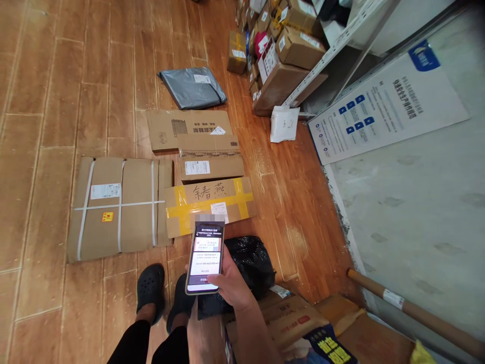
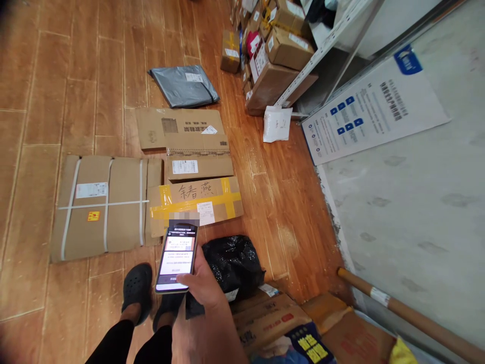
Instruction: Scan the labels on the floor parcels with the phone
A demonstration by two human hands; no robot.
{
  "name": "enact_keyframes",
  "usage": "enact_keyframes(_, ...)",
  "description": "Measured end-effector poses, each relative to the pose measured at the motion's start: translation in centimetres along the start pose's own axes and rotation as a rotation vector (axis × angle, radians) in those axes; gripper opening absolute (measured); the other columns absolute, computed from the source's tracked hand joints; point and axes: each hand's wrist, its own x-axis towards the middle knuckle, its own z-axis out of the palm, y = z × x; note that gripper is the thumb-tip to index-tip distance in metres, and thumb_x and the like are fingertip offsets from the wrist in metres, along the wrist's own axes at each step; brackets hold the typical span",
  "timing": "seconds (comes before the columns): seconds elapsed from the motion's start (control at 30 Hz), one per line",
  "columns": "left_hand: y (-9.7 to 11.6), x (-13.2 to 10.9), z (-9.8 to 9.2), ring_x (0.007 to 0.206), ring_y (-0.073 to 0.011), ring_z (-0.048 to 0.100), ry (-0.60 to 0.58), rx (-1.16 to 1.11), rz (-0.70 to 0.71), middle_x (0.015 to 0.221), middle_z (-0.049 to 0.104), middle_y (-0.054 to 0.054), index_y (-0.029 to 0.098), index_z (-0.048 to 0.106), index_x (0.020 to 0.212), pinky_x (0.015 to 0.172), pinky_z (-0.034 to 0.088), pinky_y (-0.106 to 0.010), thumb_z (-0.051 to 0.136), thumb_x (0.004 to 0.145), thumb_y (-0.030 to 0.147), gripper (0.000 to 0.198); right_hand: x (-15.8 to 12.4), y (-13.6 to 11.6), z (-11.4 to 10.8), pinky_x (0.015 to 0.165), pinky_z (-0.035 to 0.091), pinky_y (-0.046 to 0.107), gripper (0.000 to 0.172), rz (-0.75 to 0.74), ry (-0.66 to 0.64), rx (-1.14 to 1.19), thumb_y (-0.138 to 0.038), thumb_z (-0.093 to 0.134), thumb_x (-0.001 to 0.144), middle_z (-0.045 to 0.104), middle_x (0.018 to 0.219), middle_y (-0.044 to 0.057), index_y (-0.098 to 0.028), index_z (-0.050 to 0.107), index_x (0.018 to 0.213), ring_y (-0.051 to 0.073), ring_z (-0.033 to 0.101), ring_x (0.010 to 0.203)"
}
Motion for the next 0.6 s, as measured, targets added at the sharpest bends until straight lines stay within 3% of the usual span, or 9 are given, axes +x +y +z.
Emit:
enact_keyframes(0.13, -0.2, -0.6, -0.2, 0.112, -0.0270, 0.063, -0.018, 0.001, 0.003, 0.116, 0.069, -0.001, 0.028, 0.055, 0.125, 0.081, 0.055, -0.040, 0.012, 0.093, 0.036, 0.055, 0.4, 0.4, 0.5, 0.102, 0.045, 0.048, 0.056, -0.027, 0.073, 0.013, -0.035, 0.077, 0.070, 0.072, 0.113, 0.004, -0.025, 0.049, 0.117, 0.026, 0.063, 0.115)
enact_keyframes(0.23, -0.1, -1.4, -1.0, 0.105, -0.0232, 0.066, -0.052, -0.026, 0.023, 0.115, 0.070, -0.001, 0.027, 0.052, 0.130, 0.079, 0.056, -0.035, 0.013, 0.093, 0.030, 0.053, 0.7, 0.7, 0.8, 0.096, 0.049, 0.048, 0.052, -0.041, 0.136, 0.021, -0.043, 0.074, 0.073, 0.074, 0.107, 0.004, -0.024, 0.051, 0.115, 0.027, 0.063, 0.113)
enact_keyframes(0.47, 1.1, -1.8, -1.7, 0.112, -0.0251, 0.062, 0.013, -0.114, -0.101, 0.120, 0.068, -0.001, 0.029, 0.055, 0.127, 0.083, 0.055, -0.037, 0.013, 0.094, 0.033, 0.053, 0.5, 0.8, 1.3, 0.099, 0.045, 0.048, 0.055, -0.041, 0.121, 0.001, -0.016, 0.073, 0.060, 0.074, 0.106, 0.001, -0.025, 0.053, 0.110, 0.027, 0.066, 0.105)
enact_keyframes(0.6, -0.6, -1.7, -1.6, 0.125, -0.0280, 0.053, 0.035, -0.073, -0.158, 0.129, 0.063, 0.002, 0.035, 0.050, 0.132, 0.095, 0.052, -0.043, 0.022, 0.094, 0.036, 0.047, 0.4, 0.7, 1.5, 0.098, 0.046, 0.048, 0.054, -0.028, 0.123, -0.041, -0.011, 0.067, 0.059, 0.074, 0.107, 0.001, -0.025, 0.054, 0.110, 0.027, 0.066, 0.107)
